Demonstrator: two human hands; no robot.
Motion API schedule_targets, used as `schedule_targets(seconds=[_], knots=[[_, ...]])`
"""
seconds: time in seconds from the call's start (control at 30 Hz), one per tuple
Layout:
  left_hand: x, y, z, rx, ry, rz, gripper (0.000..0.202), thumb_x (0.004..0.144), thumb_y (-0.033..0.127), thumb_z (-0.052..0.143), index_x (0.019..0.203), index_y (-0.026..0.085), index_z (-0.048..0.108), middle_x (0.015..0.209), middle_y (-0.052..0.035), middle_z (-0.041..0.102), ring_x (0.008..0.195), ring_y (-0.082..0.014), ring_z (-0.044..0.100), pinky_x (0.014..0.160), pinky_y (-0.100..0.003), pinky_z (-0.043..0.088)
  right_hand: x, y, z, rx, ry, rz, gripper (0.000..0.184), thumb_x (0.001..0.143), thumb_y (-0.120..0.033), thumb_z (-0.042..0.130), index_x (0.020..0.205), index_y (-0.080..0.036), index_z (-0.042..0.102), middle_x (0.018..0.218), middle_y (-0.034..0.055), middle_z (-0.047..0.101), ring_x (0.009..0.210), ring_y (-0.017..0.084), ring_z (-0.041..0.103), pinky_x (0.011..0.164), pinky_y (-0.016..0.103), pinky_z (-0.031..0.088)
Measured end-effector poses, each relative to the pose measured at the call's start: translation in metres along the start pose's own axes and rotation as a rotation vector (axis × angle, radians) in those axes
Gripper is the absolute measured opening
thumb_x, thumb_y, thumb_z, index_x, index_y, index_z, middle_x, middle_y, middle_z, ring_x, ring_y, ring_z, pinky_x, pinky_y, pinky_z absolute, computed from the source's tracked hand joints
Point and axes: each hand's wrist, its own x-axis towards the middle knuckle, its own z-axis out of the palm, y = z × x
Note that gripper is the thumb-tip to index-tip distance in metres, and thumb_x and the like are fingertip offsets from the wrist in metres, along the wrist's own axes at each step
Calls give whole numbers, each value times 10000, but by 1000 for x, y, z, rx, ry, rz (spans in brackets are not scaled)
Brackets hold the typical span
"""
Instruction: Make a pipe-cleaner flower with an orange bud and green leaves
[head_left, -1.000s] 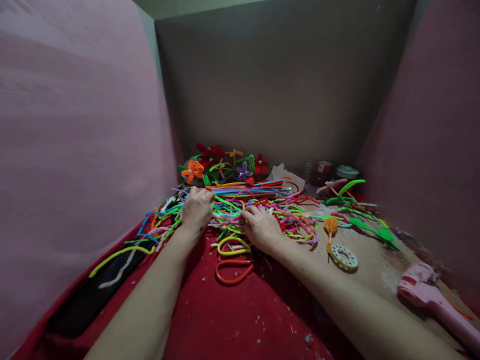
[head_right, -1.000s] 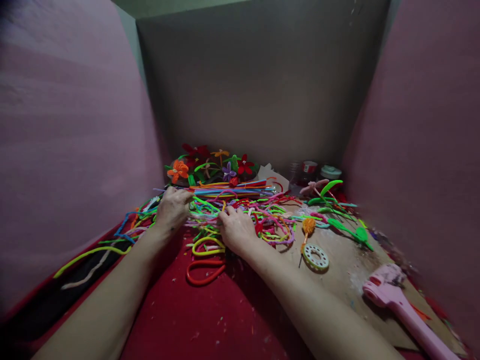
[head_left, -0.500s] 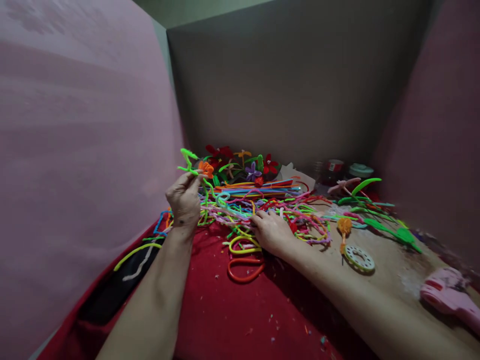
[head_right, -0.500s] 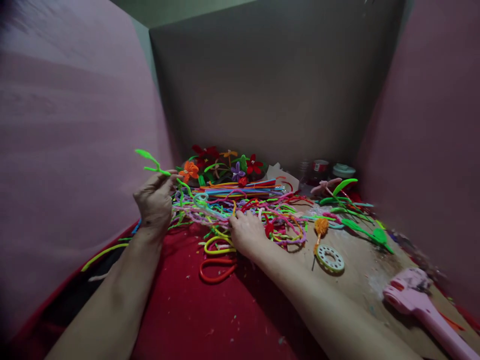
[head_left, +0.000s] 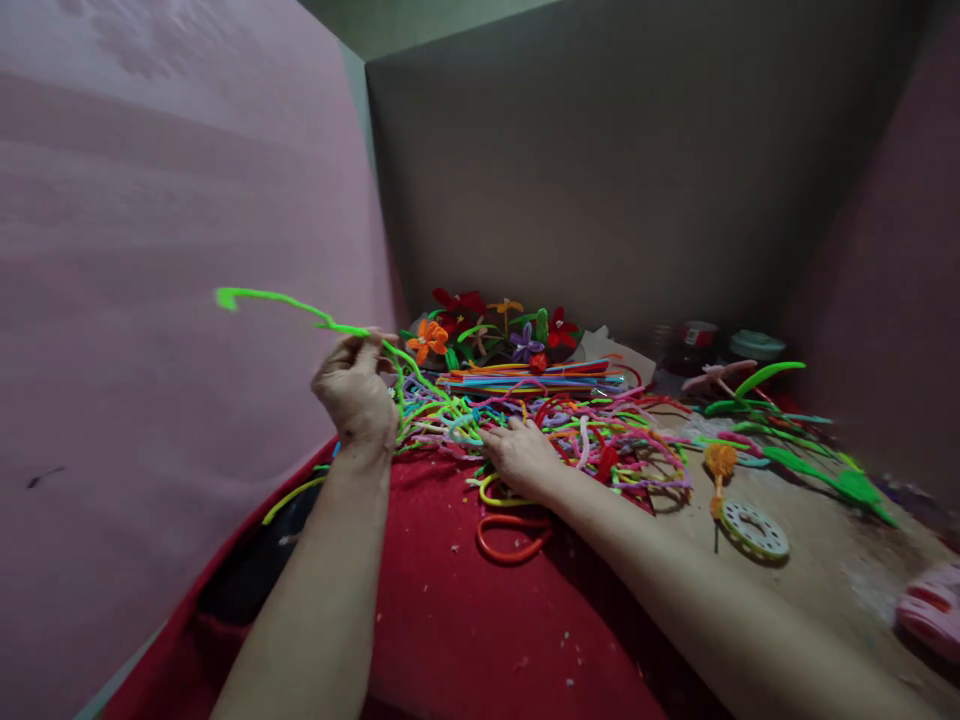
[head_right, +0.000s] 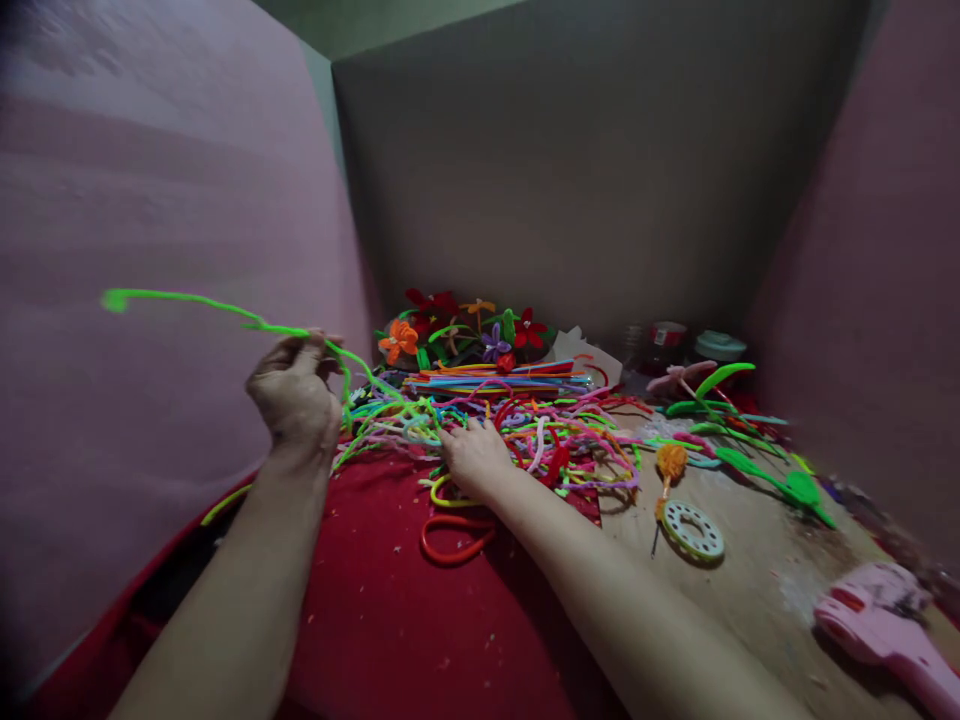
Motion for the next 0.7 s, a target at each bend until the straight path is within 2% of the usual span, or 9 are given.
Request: schedule_targets(seconds=[0.13,0.17,0.23,0.27,0.37,0.43,0.53,0.6,0.7], knots=[[19,19,-16,-101,144,35,29,747,174,612,743,197,595,603,86,575,500,-34,518,429,-166,370,-1,1,3,50,17,6,296,883,-269,363,1051,-211,599,1032,78,655,956,250,501,838,417,341],[21,22,-17,-109,90,-51,22,768,179,599,766,201,593,604,95,567,527,-38,534,467,-176,404,0,2,1,69,22,13,294,872,-263,381,1063,-215,599,1043,73,655,956,246,507,835,411,351],[18,24,-14,-109,92,-174,71,783,135,577,734,185,588,554,97,551,487,-41,518,476,-191,424,2,5,-5,123,47,37,321,836,-226,429,1118,-214,583,1087,66,644,972,230,519,842,386,371],[15,23,-10,-112,40,-299,99,782,110,575,708,175,587,541,89,551,482,-44,522,486,-197,436,2,6,-10,148,67,56,353,820,-197,436,1147,-209,571,1112,63,636,982,217,524,849,368,381],[2,18,5,-231,-29,-589,155,769,86,578,630,153,573,525,60,555,456,-51,526,484,-204,461,-2,9,-36,323,197,167,391,815,-113,363,1122,-180,597,1095,61,645,980,166,555,855,311,409],[-8,17,15,-299,-56,-657,142,774,110,585,638,153,585,523,49,566,463,-62,541,498,-211,479,-9,5,-57,802,312,240,287,820,-215,434,995,-178,658,958,58,683,875,166,601,752,294,456],[-24,19,25,-331,-143,-632,99,748,124,619,656,159,607,560,41,597,516,-74,576,541,-214,499,-20,-9,-80,1304,281,223,311,788,-362,523,997,-169,649,864,51,679,629,117,587,466,207,396],[-36,21,30,-347,-249,-591,67,701,121,665,666,158,622,602,37,617,570,-79,599,573,-207,499,-25,-19,-86,1506,228,218,288,726,-360,605,929,-164,662,751,21,664,478,71,525,389,180,327],[-53,24,37,-370,-382,-590,89,642,143,715,683,154,636,618,32,623,572,-77,596,570,-197,489,-30,-28,-89,1619,187,232,179,671,-307,668,677,-129,652,526,-22,587,363,37,440,359,168,294]])
